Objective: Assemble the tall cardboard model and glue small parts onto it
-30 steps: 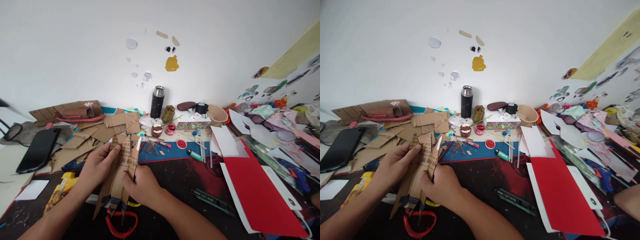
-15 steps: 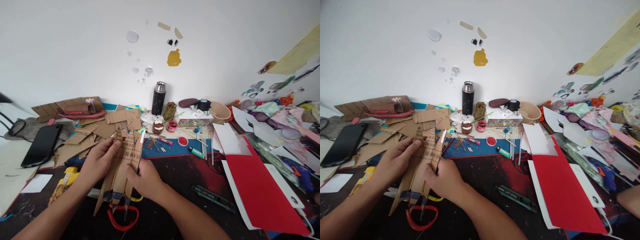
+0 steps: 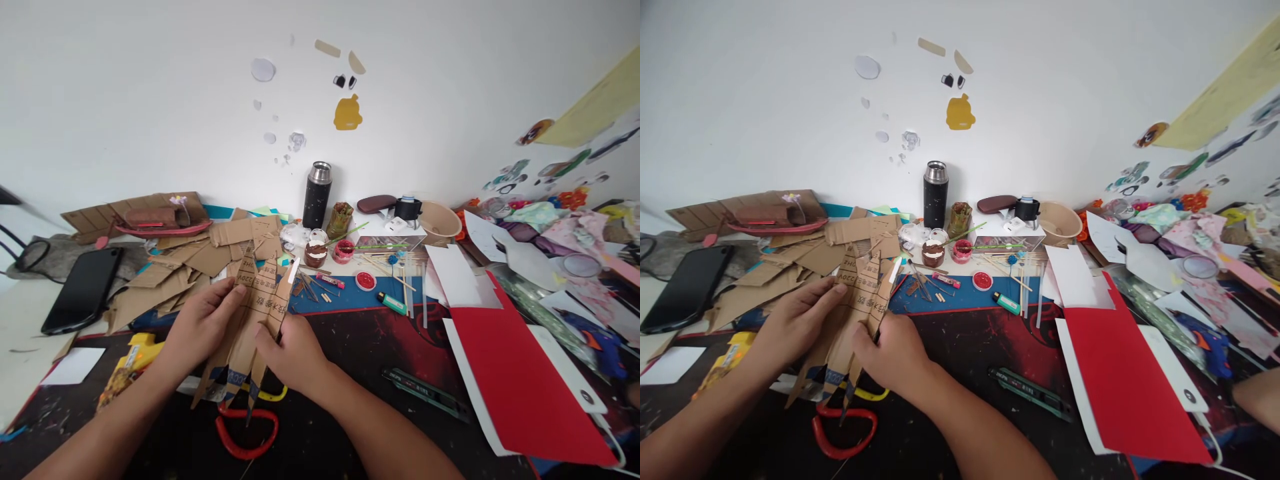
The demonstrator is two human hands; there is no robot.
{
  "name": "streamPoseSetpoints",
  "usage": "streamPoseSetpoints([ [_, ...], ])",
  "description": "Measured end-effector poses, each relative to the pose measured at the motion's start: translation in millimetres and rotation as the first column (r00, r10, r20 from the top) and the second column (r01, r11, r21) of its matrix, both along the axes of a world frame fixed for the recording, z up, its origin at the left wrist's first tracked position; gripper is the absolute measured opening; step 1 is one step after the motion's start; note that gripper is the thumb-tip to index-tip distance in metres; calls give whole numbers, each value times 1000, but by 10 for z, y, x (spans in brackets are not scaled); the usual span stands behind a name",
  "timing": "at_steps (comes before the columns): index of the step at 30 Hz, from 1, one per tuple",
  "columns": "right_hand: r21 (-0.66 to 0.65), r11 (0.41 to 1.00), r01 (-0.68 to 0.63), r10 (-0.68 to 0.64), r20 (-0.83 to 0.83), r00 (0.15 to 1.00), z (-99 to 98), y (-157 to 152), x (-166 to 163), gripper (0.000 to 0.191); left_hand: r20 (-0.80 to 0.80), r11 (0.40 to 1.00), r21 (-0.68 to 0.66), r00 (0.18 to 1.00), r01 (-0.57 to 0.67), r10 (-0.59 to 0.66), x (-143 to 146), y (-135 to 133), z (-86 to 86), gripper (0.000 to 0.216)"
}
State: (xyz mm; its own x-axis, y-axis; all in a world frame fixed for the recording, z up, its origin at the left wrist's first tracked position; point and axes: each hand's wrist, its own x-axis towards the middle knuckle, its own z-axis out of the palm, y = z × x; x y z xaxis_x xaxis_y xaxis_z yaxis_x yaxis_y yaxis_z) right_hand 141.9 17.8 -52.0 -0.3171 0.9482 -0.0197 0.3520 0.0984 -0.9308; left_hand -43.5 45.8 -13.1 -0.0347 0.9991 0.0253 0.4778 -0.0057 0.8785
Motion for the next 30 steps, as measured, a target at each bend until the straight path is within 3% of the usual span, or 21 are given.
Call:
streamPoseSetpoints([
  [11, 3, 998, -65, 65, 3, 998, 2, -36, -31, 21, -34, 998, 30, 998, -51, 52, 19, -29, 126, 46],
  [19, -35, 998, -56, 53, -86, 995, 2, -30, -18, 23, -29, 998, 25, 998, 63, -63, 5, -20, 138, 47],
  [24, -141, 989, -38, -3, -281, 960, -59, -24, -23, 23, 34, 998, -8, 997, 68, -67, -11, -7, 132, 46],
  [27, -207, 975, -82, -24, -464, 886, -72, 14, -10, 38, 28, 999, -15, 998, 49, -48, -33, -4, 97, 49],
  [30, -197, 980, -27, -73, -485, 872, -56, 75, 29, 47, -21, 995, -5, 995, 100, -100, -29, -24, 23, 53],
])
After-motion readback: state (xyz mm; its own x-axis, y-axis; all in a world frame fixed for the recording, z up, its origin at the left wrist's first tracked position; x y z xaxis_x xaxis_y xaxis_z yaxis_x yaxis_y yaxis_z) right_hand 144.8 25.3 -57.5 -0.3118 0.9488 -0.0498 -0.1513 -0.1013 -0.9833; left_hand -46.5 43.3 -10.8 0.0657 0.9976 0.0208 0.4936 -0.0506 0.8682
